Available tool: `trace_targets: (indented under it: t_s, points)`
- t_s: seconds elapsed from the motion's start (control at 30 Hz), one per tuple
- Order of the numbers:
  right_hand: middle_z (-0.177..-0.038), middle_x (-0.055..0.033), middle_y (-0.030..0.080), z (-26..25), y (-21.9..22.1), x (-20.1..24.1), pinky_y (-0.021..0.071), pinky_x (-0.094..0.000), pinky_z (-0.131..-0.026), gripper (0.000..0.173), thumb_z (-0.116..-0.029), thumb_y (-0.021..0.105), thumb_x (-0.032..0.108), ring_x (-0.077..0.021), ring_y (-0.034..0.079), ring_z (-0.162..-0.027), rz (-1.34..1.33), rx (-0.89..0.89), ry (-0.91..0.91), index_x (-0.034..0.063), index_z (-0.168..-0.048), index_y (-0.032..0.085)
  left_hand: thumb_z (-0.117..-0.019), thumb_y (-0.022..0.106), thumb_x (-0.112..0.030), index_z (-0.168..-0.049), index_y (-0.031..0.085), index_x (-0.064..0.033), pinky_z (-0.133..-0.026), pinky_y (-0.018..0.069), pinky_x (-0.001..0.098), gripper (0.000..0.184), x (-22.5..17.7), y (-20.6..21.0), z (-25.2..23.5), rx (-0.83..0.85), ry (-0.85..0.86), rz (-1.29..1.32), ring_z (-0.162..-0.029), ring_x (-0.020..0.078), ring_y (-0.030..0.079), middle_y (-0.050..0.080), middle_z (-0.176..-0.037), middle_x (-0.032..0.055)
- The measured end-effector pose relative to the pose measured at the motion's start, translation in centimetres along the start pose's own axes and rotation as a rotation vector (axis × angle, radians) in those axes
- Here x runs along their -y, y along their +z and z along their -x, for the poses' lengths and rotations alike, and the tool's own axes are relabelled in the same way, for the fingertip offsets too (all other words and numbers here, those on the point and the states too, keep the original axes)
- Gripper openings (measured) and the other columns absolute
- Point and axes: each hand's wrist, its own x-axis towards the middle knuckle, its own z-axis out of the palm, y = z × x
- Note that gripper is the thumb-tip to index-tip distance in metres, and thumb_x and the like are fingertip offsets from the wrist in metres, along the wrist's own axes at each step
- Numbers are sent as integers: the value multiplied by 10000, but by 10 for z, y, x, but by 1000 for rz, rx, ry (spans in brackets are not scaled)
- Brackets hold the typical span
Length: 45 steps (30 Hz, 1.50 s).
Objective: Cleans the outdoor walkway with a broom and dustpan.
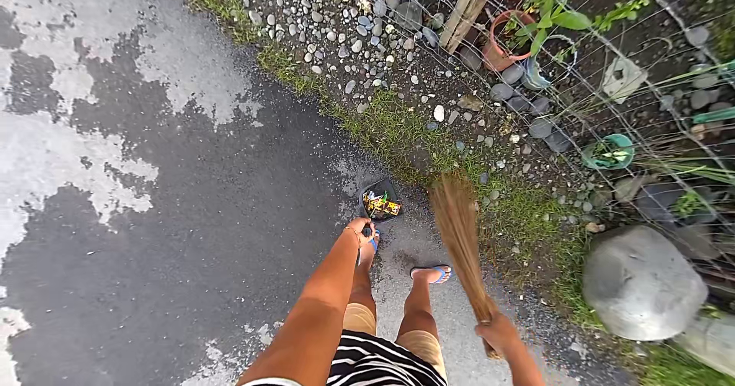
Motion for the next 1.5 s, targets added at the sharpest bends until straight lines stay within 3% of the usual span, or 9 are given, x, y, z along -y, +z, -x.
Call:
trace_targets:
  t_s: [0.17, 0.33, 0.43, 0.6, 0.7, 0.93, 1.07, 1.3, 1.5]
  points:
    - [-1332, -265, 623, 33, 36, 16, 493, -621, -994, 1090, -775, 802, 95, -420, 632, -1188, 60, 139, -69, 238, -1660, 181, -1057, 467, -148, -1137, 494, -89, -512, 466, 211, 103, -1, -16, -6, -21, -13, -102, -577, 120, 512, 498, -792, 56]
    - [-1426, -315, 546, 106, 8, -15, 451, -653, -1040, 1088, -789, 792, 75, -470, 594, -1244, -2, 27, -59, 120, -1658, 140, -1061, 449, -130, -1018, 477, -101, -470, 445, 191, 59, -6, -34, -3, 51, -22, -121, -515, 92, 472, 466, -724, 26]
    - [-1307, -308, 586, 121, 2, -44, 567, -553, -844, 1101, -783, 759, 5, -373, 679, -984, -340, 34, -57, 110, -1658, 99, -1036, 455, -103, -944, 472, -111, -450, 445, 173, 93, -11, -56, 3, 133, -37, 13, -497, 80, 476, 473, -694, 17]
    - [-903, -60, 646, 104, 21, -75, 598, -326, -601, 371, -987, 484, 123, -158, 667, -672, -1077, 249, -114, 79, -1344, 394, -1057, 408, -162, -926, 503, -75, -416, 450, 135, 183, -10, -112, 31, 371, -91, 301, -457, 46, 509, 528, -678, 14]
    - [-884, -41, 702, 92, 33, -73, 601, -297, -605, 415, -848, 649, 234, -139, 690, -684, -1355, 454, -171, 128, -1231, 526, -1075, 373, -221, -1057, 523, -49, -390, 442, 121, 230, -6, -140, 64, 487, -105, 373, -452, 20, 519, 555, -728, 12]
    - [-824, -41, 707, 89, 46, -77, 601, -308, -671, 407, -762, 776, 276, -140, 686, -709, -1077, 1039, -232, 124, -1124, 668, -1081, 294, -267, -1262, 499, -15, -389, 469, 122, 372, 24, -158, 153, 716, 44, 444, -471, 28, 567, 593, -779, 21]
    - [-808, -17, 662, 64, 59, -33, 540, -224, -566, 278, -935, 522, 270, -78, 612, -621, -918, 1189, -216, 97, -1120, 637, -1043, 361, -249, -1290, 500, 10, -394, 497, 137, 384, 59, -149, 194, 815, 138, 473, -477, 40, 593, 606, -778, 24]
    - [-760, -53, 666, -5, 53, -14, 554, -261, -546, 143, -992, 503, 169, -131, 648, -626, -1259, 932, -149, 80, -937, 601, -981, 505, -237, -1332, 485, 84, -429, 535, 157, 477, 111, -135, 249, 871, 171, 590, -513, 76, 642, 632, -806, 52]
    - [-704, -56, 601, -21, -54, -53, 541, -281, -498, 89, -1045, 480, 123, -136, 608, -555, -1381, 217, -183, 49, -1044, 530, -996, 457, -187, -1330, 500, 77, -454, 538, 157, 428, 135, -165, 288, 870, 177, 644, -524, 84, 639, 639, -802, 64]
